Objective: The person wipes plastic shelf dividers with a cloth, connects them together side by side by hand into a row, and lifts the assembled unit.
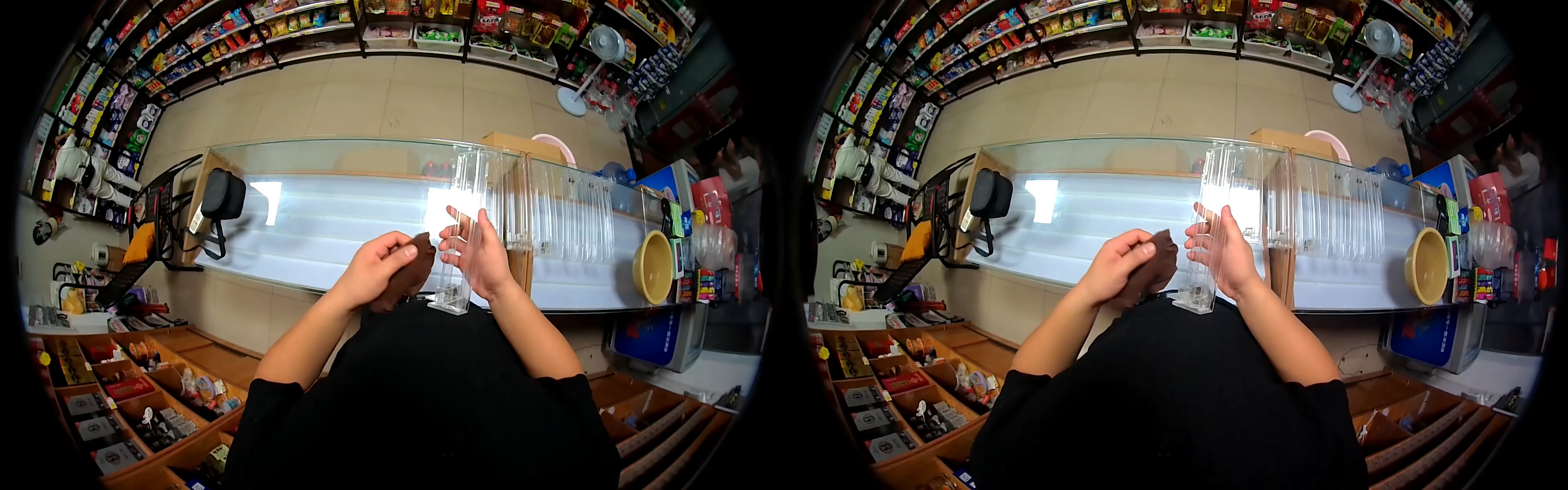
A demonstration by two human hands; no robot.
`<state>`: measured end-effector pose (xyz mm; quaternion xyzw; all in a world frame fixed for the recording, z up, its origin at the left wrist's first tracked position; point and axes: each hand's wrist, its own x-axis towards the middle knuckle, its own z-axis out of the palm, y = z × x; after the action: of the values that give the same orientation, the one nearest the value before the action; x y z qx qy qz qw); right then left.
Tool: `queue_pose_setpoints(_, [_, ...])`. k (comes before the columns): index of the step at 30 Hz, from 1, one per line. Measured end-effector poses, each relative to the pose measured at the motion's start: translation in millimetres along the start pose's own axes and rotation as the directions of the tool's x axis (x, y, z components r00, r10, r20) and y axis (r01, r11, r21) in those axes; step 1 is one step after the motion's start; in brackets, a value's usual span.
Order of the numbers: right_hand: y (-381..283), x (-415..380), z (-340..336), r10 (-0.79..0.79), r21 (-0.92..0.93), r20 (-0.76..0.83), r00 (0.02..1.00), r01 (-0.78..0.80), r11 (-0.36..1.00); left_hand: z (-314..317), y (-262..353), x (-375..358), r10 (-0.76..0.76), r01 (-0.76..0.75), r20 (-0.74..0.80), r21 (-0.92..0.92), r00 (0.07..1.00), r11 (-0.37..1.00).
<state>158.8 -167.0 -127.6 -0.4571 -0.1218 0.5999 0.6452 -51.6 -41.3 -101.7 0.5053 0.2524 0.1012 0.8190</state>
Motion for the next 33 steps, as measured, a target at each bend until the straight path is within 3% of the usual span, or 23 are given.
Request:
queue_pose_setpoints(1, [-1, -4, 5, 0.020, 0.073, -0.019, 1.000, -0.019, 0.997, 5, -3, -2, 0.032, -0.020, -0.061, 0.184, 0.998, 0.983])
queue_pose_setpoints(2, [-1, -7, 7, 0.035, 0.141, 0.001, 0.999, -0.035, 0.989, 8, -8, -3, 0.046, -0.033, -0.059, 0.204, 0.997, 0.978])
queue_pose_setpoints(6, [10, -2, 1, 0.076, 0.140, -0.095, 0.993, -0.062, 0.988, 14, -19, -7, 0.093, -0.078, -0.089, 0.160, 0.992, 0.984])
queue_pose_setpoints(11, [8, 1, -2, 0.076, 0.177, -0.134, 0.988, -0.051, 0.983, 19, -30, -9, 0.139, -0.108, -0.110, 0.246, 0.984, 0.963])
queue_pose_setpoints(12, [5, 0, 3, -0.001, 0.183, -0.198, 0.980, 0.038, 0.982, 17, -36, -4, 0.139, -0.109, -0.110, 0.246, 0.984, 0.963])
queue_pose_setpoints(14, [4, 2, 8, -0.146, 0.212, -0.296, 0.944, 0.214, 0.953, 12, -45, 5, -0.076, 0.070, -0.115, -0.056, 0.991, 0.996])
queue_pose_setpoints(15, [3, 3, 10, -0.149, 0.211, -0.294, 0.944, 0.216, 0.953, 13, -47, 6, -0.073, 0.067, -0.114, -0.054, 0.991, 0.996])
queue_pose_setpoints(17, [4, 4, 14, -0.383, 0.132, -0.398, 0.834, 0.465, 0.875, 16, -51, 7, -0.182, 0.148, -0.077, -0.329, 0.980, 0.933])
queue_pose_setpoints(23, [6, 4, 22, -0.505, 0.079, -0.366, 0.782, 0.567, 0.820, 40, -28, 9, -0.057, 0.032, -0.057, -0.366, 0.997, 0.930])
queue_pose_setpoints(25, [4, 0, 18, -0.524, 0.015, -0.248, 0.815, 0.544, 0.839, 33, -29, 12, -0.035, 0.012, -0.060, -0.346, 0.998, 0.938])
queue_pose_setpoints(27, [3, -3, 9, -0.551, 0.089, -0.134, 0.823, 0.564, 0.821, 23, -29, 17, -0.011, -0.019, -0.087, -0.329, 0.996, 0.944])
queue_pose_setpoints(30, [-11, -7, -11, -0.572, 0.041, -0.133, 0.809, 0.581, 0.813, -2, -24, 26, 0.052, -0.083, -0.138, -0.230, 0.989, 0.970])
queue_pose_setpoints(33, [-33, -7, -49, -0.626, 0.008, -0.276, 0.729, 0.653, 0.757, -21, -4, 29, 0.088, -0.103, -0.130, -0.108, 0.988, 0.989])
